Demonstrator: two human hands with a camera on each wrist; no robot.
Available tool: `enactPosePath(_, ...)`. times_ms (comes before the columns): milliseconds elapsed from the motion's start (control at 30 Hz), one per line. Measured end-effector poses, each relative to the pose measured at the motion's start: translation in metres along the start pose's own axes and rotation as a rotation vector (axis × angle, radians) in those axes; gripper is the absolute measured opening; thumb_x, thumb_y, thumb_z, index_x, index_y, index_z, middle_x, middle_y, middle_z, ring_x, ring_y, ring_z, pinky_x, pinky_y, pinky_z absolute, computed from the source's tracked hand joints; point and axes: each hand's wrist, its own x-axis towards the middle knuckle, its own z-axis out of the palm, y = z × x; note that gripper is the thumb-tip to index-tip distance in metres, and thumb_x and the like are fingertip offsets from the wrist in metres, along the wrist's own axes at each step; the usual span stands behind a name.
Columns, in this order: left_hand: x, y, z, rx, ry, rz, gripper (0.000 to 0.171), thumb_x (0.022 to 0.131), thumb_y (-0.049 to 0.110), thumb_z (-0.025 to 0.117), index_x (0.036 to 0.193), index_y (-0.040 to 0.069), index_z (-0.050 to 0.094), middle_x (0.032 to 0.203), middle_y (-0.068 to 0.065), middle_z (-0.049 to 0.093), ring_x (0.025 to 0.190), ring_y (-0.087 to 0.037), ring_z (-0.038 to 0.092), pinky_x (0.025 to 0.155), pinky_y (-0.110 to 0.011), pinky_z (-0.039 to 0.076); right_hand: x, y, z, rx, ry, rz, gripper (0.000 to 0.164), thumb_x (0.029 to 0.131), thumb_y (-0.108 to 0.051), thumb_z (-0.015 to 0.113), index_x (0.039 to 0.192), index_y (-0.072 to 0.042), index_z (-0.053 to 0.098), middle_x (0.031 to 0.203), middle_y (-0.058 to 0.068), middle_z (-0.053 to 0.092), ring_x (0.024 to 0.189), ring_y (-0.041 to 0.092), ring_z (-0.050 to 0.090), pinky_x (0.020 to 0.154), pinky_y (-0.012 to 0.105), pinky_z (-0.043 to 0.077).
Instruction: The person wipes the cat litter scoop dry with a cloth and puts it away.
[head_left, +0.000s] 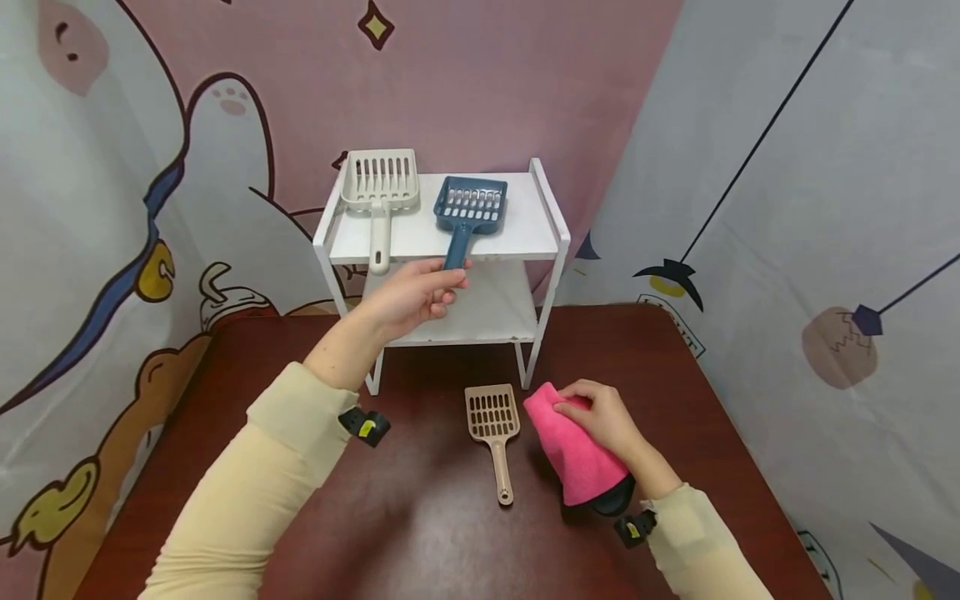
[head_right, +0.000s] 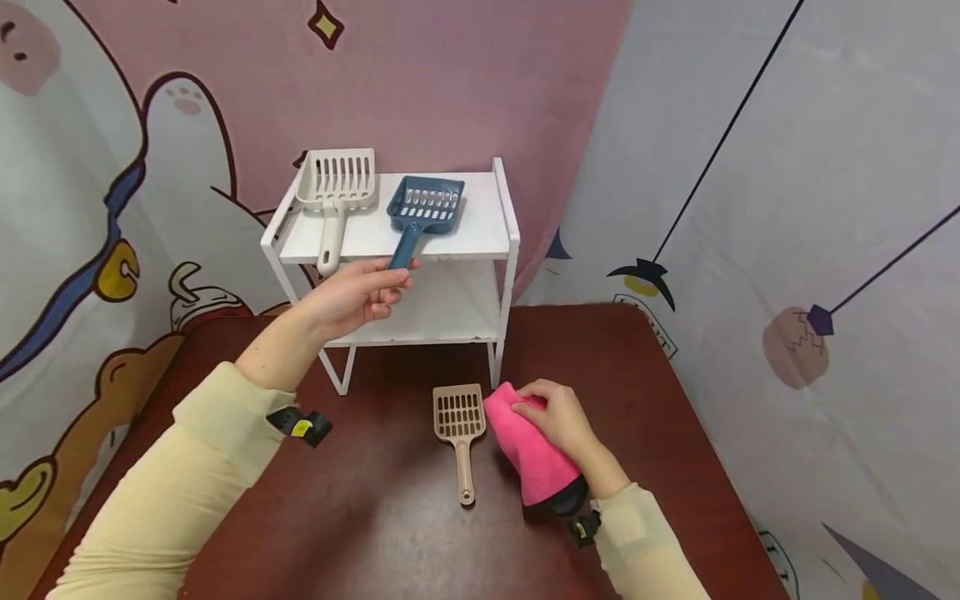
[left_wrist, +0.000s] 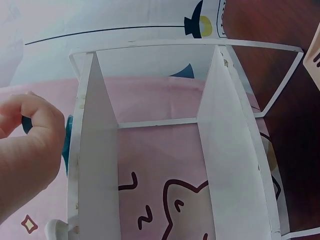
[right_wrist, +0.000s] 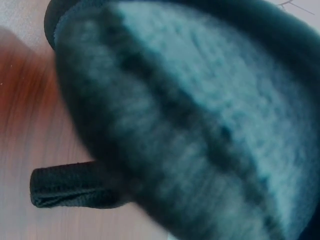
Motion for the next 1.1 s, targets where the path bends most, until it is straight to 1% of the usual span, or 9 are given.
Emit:
enactPosePath(100,0.002,0.0,0.0,-0.013,0.023,0.0,0.04,0.1,0.014,0.04,0.137,-0.001,0.035,0.086,0.003,0.052,0.058,-0.002,0.037,0.051,-0.014,0.031,0.0,0.0,0.0,-0.002,0.002,0.011,0.016,0.078,-0.014,0.076,0.093,-0.009,0.072,0.091,0.006,0.069,0.084,0.019,0.062,0.074,0.027,0.051)
enactPosePath(167,0.003,0.0,0.0,-0.028,0.038,-0.001,0.039,0.1,0.014,0.041,0.136,-0.001,0.036,0.087,0.003,0.052,0.057,-0.002,0.037,0.051,-0.013,0.031,-0.001,0.0,0.001,0.015,-0.002,0.029,0.022,0.078,-0.014,0.075,0.099,-0.008,0.071,0.093,0.007,0.069,0.085,0.019,0.062,0.075,0.027,0.051)
enactPosePath(333,0.004,-0.001,-0.001,-0.065,0.039,-0.006,0.038,0.101,0.021,0.038,0.133,0.0,0.04,0.084,0.005,0.055,0.057,-0.003,0.04,0.051,-0.014,0.032,-0.001,-0.002,-0.001,0.075,-0.026,0.076,0.036,0.079,-0.018,0.075,0.112,-0.007,0.066,0.097,0.009,0.069,0.087,0.02,0.062,0.073,0.022,0.05)
enactPosePath(433,0.003,-0.001,-0.004,-0.111,0.008,-0.005,0.044,0.103,0.026,0.031,0.137,0.0,0.037,0.081,0.006,0.057,0.058,-0.003,0.04,0.051,-0.015,0.031,0.001,-0.003,-0.004,0.09,-0.04,0.092,0.034,0.079,-0.02,0.075,0.11,-0.007,0.068,0.099,0.01,0.069,0.089,0.02,0.062,0.074,0.022,0.05)
enactPosePath(567,0.001,0.0,-0.007,-0.187,-0.026,0.009,0.046,0.104,0.024,0.027,0.142,-0.001,0.031,0.081,0.007,0.058,0.059,-0.004,0.037,0.05,-0.014,0.03,0.004,-0.006,-0.007,0.105,-0.056,0.081,0.028,0.079,-0.02,0.075,0.104,-0.008,0.071,0.099,0.009,0.069,0.089,0.02,0.061,0.074,0.023,0.05)
enactPosePath(633,0.002,0.0,-0.008,-0.206,-0.023,0.014,0.045,0.103,0.023,0.029,0.141,-0.001,0.032,0.082,0.006,0.058,0.059,-0.004,0.037,0.05,-0.013,0.03,0.005,-0.007,-0.009,0.11,-0.065,0.068,0.027,0.079,-0.02,0.075,0.103,-0.008,0.071,0.098,0.009,0.069,0.087,0.019,0.06,0.073,0.023,0.05)
enactPosePath(733,0.004,-0.001,-0.007,-0.203,-0.015,0.023,0.042,0.103,0.022,0.03,0.139,0.0,0.034,0.082,0.007,0.057,0.06,-0.004,0.036,0.05,-0.012,0.03,0.006,-0.008,-0.009,0.115,-0.074,0.059,0.027,0.079,-0.02,0.075,0.103,-0.009,0.071,0.098,0.008,0.069,0.086,0.019,0.059,0.073,0.024,0.05)
enactPosePath(867,0.007,-0.002,-0.006,-0.206,-0.013,0.029,0.042,0.103,0.021,0.032,0.14,0.001,0.033,0.083,0.007,0.056,0.061,-0.003,0.036,0.05,-0.012,0.03,0.006,-0.007,-0.009,0.113,-0.075,0.072,0.027,0.078,-0.02,0.075,0.102,-0.009,0.072,0.097,0.007,0.069,0.086,0.017,0.059,0.073,0.023,0.049)
enactPosePath(1100,0.012,-0.002,-0.003,-0.224,0.021,0.025,0.045,0.103,0.021,0.033,0.142,0.001,0.032,0.084,0.007,0.057,0.06,-0.002,0.037,0.05,-0.011,0.031,0.003,-0.008,-0.008,0.132,-0.073,0.083,0.025,0.079,-0.018,0.075,0.101,-0.008,0.072,0.097,0.008,0.069,0.086,0.017,0.059,0.072,0.022,0.049)
